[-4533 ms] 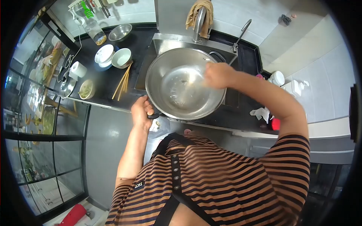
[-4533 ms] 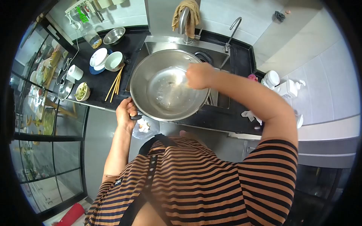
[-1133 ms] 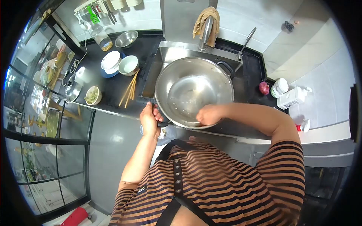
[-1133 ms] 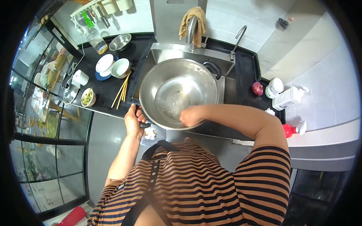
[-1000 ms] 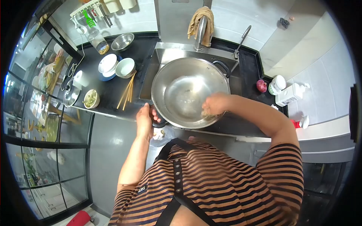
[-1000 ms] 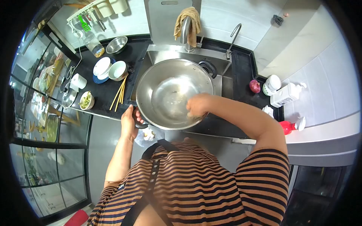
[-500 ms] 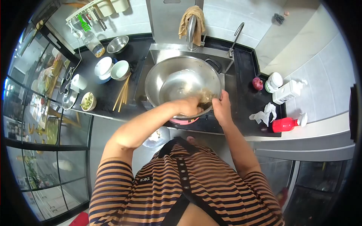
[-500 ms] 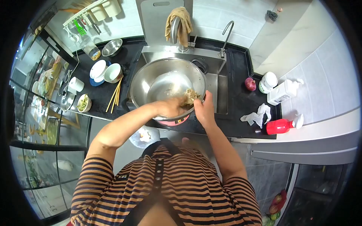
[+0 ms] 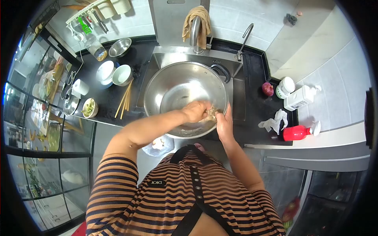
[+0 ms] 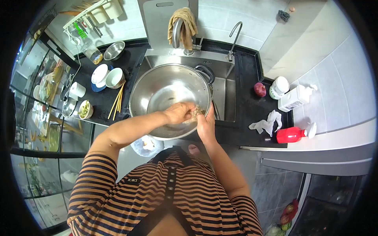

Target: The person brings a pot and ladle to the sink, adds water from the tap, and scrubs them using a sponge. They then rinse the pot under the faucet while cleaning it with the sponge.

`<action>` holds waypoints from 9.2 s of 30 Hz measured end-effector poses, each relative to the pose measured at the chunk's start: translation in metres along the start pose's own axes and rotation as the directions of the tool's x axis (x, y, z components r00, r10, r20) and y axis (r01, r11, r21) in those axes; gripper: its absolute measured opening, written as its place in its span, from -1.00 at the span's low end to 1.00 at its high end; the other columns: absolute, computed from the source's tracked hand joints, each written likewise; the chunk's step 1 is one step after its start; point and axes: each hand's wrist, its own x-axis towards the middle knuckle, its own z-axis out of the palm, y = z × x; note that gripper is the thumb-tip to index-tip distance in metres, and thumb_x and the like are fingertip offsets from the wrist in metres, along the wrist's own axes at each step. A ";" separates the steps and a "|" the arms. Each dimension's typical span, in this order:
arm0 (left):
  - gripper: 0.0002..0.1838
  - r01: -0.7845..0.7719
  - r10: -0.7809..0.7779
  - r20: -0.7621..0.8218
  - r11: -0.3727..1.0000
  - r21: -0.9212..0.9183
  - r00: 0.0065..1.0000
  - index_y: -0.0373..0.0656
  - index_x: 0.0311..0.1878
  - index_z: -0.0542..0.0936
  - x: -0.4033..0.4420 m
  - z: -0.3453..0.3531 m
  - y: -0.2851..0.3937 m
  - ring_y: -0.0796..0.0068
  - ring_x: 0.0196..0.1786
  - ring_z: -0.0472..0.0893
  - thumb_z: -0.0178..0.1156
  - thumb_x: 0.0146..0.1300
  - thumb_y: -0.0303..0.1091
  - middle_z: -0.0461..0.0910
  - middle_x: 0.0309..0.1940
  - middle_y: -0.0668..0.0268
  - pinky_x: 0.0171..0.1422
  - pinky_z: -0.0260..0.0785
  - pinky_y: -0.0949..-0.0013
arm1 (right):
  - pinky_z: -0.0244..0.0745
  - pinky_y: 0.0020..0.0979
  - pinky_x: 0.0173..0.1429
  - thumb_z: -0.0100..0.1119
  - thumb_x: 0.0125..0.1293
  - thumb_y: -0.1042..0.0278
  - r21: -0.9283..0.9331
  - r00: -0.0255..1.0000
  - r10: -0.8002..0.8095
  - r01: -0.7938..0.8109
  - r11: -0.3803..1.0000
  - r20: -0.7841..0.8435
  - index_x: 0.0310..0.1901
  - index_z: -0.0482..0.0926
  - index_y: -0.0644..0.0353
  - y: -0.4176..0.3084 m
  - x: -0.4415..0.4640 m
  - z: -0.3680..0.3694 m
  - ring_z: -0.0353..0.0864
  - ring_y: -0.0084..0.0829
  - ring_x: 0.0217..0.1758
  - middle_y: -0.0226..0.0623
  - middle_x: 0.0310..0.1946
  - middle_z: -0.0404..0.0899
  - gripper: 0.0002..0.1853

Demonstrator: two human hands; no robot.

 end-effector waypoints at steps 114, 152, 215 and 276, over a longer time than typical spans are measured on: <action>-0.66 0.303 -0.843 -0.536 0.524 -0.796 0.052 -0.34 -0.31 0.41 0.049 -0.047 -0.059 -0.02 -0.24 0.51 -0.02 0.16 -0.17 0.51 -0.39 -0.07 -0.13 0.32 0.11 | 0.12 -0.40 0.19 -0.22 -0.19 0.66 -0.297 0.998 0.054 -0.065 0.953 -0.044 0.07 0.20 0.38 -0.002 0.001 -0.003 0.29 -0.25 0.08 -0.05 -0.04 0.31 -0.39; -0.79 0.552 -0.659 -0.522 0.747 -0.371 0.541 -0.16 -0.29 0.50 0.074 -0.005 -0.053 0.17 -0.18 0.52 0.05 -0.02 -0.33 0.53 -0.30 0.07 -0.07 0.33 0.25 | 0.25 -0.55 -0.04 -0.24 -0.10 0.63 -0.330 0.998 0.004 -0.027 0.943 -0.069 0.03 0.20 0.41 0.001 0.003 0.001 0.35 -0.47 -0.15 -0.17 -0.17 0.37 -0.48; -0.63 0.461 -0.228 -0.792 0.884 0.074 0.566 -0.26 -0.16 0.44 -0.118 -0.064 -0.026 0.14 -0.12 0.45 0.20 -0.10 -0.35 0.45 -0.19 0.11 -0.03 0.32 0.24 | -0.09 0.09 0.23 0.08 -0.13 0.38 -0.703 0.705 -0.072 0.709 0.048 0.706 0.11 0.20 0.38 -0.083 0.017 0.009 0.02 -0.03 0.27 0.07 0.18 0.06 -0.34; -0.81 -0.439 -0.917 -0.034 -0.157 -0.885 0.396 -0.09 -0.49 0.29 -0.156 -0.020 -0.009 0.71 -0.74 0.14 0.01 0.17 -0.29 0.18 -0.70 0.48 -0.73 0.00 0.58 | 0.28 -0.30 0.12 -0.12 0.11 0.30 -0.650 0.562 0.503 0.760 -0.001 0.656 -0.11 0.46 0.30 0.029 0.074 0.119 0.22 -0.11 0.17 0.05 -0.04 0.36 -0.65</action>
